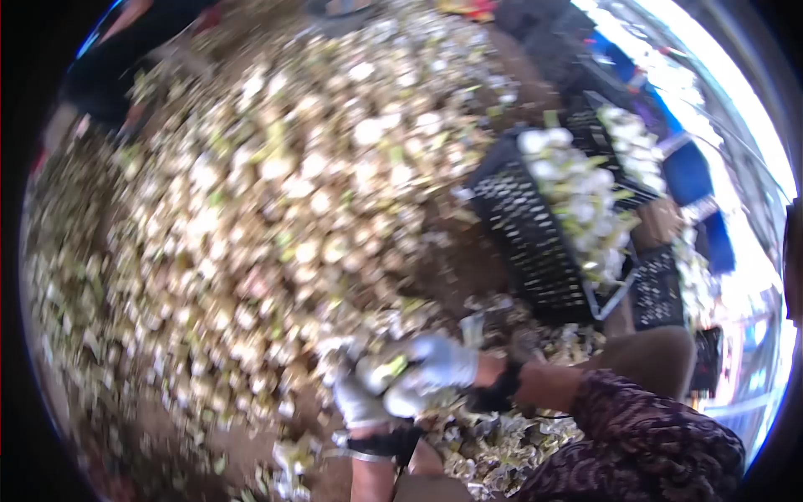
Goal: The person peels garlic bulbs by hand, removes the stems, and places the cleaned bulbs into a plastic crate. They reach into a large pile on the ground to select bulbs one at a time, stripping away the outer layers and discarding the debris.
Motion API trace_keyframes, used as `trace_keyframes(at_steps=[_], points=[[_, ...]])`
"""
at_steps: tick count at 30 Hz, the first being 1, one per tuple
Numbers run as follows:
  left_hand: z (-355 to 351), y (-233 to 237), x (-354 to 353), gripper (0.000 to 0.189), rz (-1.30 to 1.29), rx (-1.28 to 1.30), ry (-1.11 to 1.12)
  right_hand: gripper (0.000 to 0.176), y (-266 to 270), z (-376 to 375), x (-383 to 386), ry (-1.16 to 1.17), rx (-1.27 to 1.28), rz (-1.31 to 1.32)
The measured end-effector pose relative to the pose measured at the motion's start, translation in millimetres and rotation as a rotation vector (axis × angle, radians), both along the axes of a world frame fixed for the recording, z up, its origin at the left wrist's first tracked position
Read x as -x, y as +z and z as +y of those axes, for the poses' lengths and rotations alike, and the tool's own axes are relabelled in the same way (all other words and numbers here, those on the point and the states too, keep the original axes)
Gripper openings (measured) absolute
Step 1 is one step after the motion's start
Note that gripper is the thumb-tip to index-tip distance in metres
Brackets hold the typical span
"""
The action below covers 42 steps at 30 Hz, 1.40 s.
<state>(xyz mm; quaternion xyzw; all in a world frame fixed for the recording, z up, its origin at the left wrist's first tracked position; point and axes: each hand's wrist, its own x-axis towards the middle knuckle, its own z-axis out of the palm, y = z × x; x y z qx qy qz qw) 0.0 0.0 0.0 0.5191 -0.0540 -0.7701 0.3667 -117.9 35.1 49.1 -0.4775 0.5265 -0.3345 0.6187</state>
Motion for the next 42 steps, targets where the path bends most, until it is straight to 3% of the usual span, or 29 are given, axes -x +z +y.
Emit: trace_keyframes(at_steps=[2,3,4,5,7,8,9,12,13,15,17,19,20,21,23,25,26,27,29,30,31,32,33,34,35,36,38,39,42], points=[[4,-3,-2,0.050,0.115,-0.043,0.017,0.032,-1,1,15,-0.073,-0.003,0.148],[-27,11,-11,0.045,0.030,0.103,0.015,0.032,5,-23,23,-0.101,0.166,0.053],[-24,-11,-22,0.046,-0.357,0.396,-0.334,0.032,26,-16,44,-0.154,0.235,0.041],[-14,-30,-36,0.048,-0.763,0.696,-0.657,0.029,45,-8,63,-0.219,0.436,0.274],[10,-41,-30,0.056,-1.740,0.952,-1.021,0.028,78,0,113,-0.352,0.536,0.703],[16,-52,-31,0.063,-1.727,0.851,-1.216,0.026,90,1,145,-0.366,0.613,0.864],[11,-35,-21,0.067,-1.599,0.661,-1.566,0.024,112,5,168,-0.413,0.656,1.089],[72,-98,-22,0.068,-1.363,1.052,-1.711,0.021,165,27,222,-0.571,0.194,1.507],[86,-84,-14,0.069,-1.284,1.162,-1.759,0.022,176,33,234,-0.585,0.075,1.722],[94,-52,3,0.061,-0.691,1.174,-2.166,0.026,177,51,270,-0.580,-0.149,1.909],[125,-100,-1,0.051,-0.049,1.130,-2.136,0.027,162,64,318,-0.415,-0.467,1.983],[120,-75,-1,0.041,0.078,0.876,-2.192,0.028,164,59,319,-0.196,-0.769,1.911],[114,-69,-3,0.037,0.046,0.499,-2.227,0.031,164,52,306,-0.236,-0.656,1.991],[110,-67,-11,0.037,0.031,0.468,-2.216,0.035,169,40,285,-0.236,-0.540,2.053],[99,-67,-23,0.037,-0.347,0.907,-1.691,0.033,162,15,247,-0.266,0.070,2.059],[89,-69,-32,0.036,-0.485,1.006,-1.580,0.026,135,-17,199,-0.202,0.192,1.706],[84,-69,-36,0.036,-0.613,1.112,-1.462,0.024,105,-32,182,-0.151,0.088,1.518],[73,-59,-36,0.036,-0.623,1.100,-1.459,0.027,81,-50,161,-0.083,-0.205,1.286],[48,-34,-33,0.024,-0.690,1.168,-1.335,0.033,20,-71,131,0.054,-0.366,1.139],[44,-40,-36,0.016,-0.630,1.028,-1.202,0.037,-23,-75,122,-0.034,-0.381,1.031],[39,-36,-37,0.016,-0.641,1.013,-1.198,0.045,-62,-75,119,-0.083,-0.334,0.977],[29,-26,-36,0.017,-0.633,0.943,-1.047,0.048,-110,-71,118,-0.216,-0.353,0.874],[20,-20,-35,0.019,-0.625,0.875,-0.895,0.051,-117,-75,106,-0.348,-0.371,0.770],[17,-20,-35,0.013,-0.667,0.986,-0.741,0.050,-120,-71,98,-0.378,-0.319,0.742],[11,-20,-33,0.013,-0.674,0.978,-0.742,0.049,-123,-67,92,-0.413,-0.264,0.718],[4,-17,-32,0.014,-0.660,0.881,-0.652,0.042,-122,-58,82,-0.443,0.040,0.691],[-2,-22,-30,0.025,-0.511,0.653,-0.477,0.030,-99,-47,68,-0.218,0.106,0.751],[-7,-23,-27,0.042,-0.516,0.659,-0.514,0.029,-79,-45,60,-0.068,0.118,0.858],[-21,-9,-15,0.058,-0.258,0.527,-0.512,0.030,-44,-40,42,0.084,0.242,0.709]])
